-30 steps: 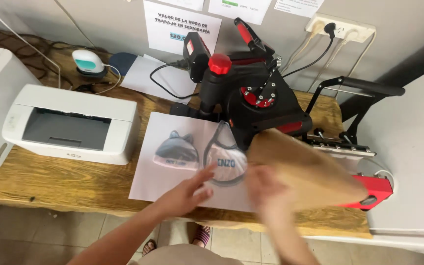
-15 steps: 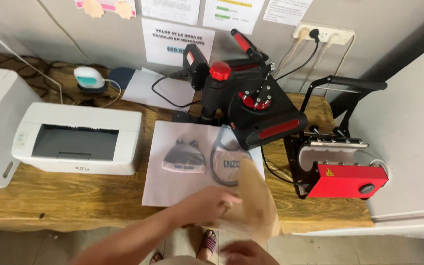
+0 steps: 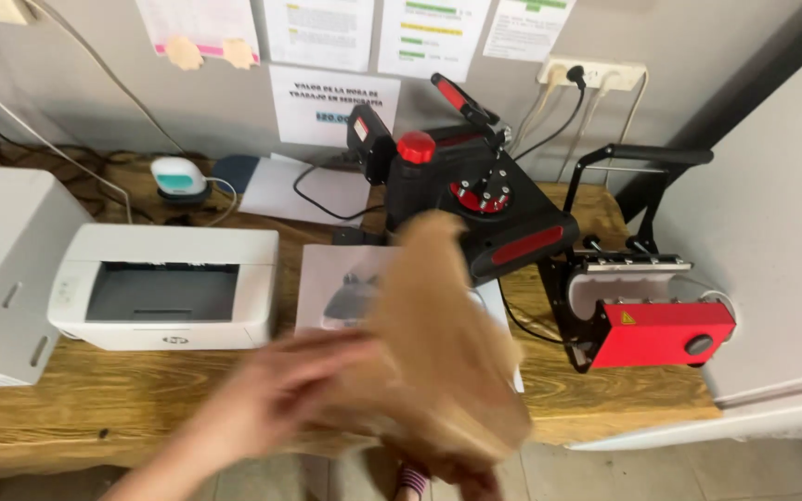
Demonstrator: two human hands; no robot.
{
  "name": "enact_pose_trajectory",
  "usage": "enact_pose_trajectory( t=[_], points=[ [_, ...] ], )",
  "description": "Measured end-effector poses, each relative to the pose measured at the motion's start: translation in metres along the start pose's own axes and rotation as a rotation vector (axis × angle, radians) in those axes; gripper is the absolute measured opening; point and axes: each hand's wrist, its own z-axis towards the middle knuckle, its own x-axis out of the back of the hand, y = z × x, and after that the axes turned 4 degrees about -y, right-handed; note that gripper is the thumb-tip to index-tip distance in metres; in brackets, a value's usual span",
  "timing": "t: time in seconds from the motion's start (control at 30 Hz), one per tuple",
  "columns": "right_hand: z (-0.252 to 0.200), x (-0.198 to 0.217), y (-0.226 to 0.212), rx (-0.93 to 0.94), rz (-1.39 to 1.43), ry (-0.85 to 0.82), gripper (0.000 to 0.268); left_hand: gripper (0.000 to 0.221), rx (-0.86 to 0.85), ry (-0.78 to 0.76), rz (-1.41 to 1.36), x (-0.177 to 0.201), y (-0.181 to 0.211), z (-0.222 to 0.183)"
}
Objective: Prepare and print custom designs onto baby clothes using a heat press and transfer paper
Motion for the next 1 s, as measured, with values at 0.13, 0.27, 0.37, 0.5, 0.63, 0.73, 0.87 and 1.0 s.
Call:
enact_pose_trajectory(
  t=[0.13, 0.27, 0.37, 0.5, 0.63, 0.73, 0.87, 1.0],
  points=[
    [0.094, -0.012, -0.082, 0.071, 0.098, 0.130, 0.063, 0.055, 0.291, 0.332, -0.037, 0.028, -0.033, -0.096],
    [0.151, -0.006, -0.129, -0.071, 0.145, 0.116, 0.075, 0.079, 0.765, 0.658, -0.259, -0.001, -0.092, -0.178],
    [0.198, 0.022, -0.076, -0.205, 0.021, 0.117, 0.041, 0.082, 0.886, 0.668, -0.548, -0.073, -0.160, -0.229],
    [0.201, 0.037, -0.045, -0.237, -0.075, 0.120, 0.056, 0.073, 1.010, 0.714, -0.612, -0.097, -0.135, -0.183],
    [0.152, 0.021, -0.010, -0.415, 0.232, 0.143, 0.055, 0.077, 1.074, 0.953, -0.852, -0.114, -0.129, -0.163],
    [0.135, 0.027, 0.116, -0.585, 0.162, 0.075, 0.042, 0.078, 1.091, 1.057, -0.967, -0.119, -0.114, -0.150],
    [0.102, -0.079, -0.007, -0.694, 0.024, -0.182, 0.041, 0.074, 1.158, 1.150, -1.081, -0.104, -0.080, -0.109],
    [0.108, -0.111, 0.024, -0.606, 0.619, -0.048, 0.024, 0.075, 1.131, 1.134, -1.014, -0.102, -0.075, -0.110]
  ],
)
